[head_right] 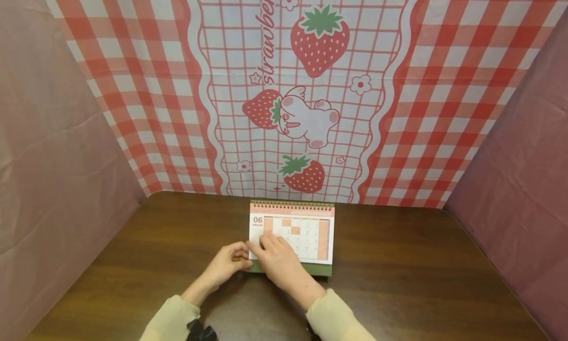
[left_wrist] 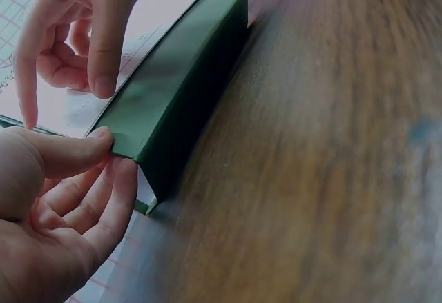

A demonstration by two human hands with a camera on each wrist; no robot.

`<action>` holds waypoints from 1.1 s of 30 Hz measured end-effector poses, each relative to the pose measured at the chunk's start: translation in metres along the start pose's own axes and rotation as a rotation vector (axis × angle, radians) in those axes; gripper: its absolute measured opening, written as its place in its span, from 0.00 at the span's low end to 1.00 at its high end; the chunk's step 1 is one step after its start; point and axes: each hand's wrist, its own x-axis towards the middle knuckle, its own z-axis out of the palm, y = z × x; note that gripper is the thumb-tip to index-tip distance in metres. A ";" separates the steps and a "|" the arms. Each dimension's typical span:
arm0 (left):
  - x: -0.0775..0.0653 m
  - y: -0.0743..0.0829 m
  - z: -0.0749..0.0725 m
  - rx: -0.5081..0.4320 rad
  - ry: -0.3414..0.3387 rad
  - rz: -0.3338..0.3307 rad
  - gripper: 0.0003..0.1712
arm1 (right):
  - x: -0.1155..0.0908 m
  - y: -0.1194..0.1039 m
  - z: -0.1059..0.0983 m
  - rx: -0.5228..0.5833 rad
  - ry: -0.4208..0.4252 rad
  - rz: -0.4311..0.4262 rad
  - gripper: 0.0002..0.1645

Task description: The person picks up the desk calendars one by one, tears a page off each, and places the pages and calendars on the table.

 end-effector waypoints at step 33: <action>0.000 0.001 -0.001 -0.001 0.016 0.010 0.05 | 0.007 -0.001 -0.004 -0.013 -0.010 -0.043 0.24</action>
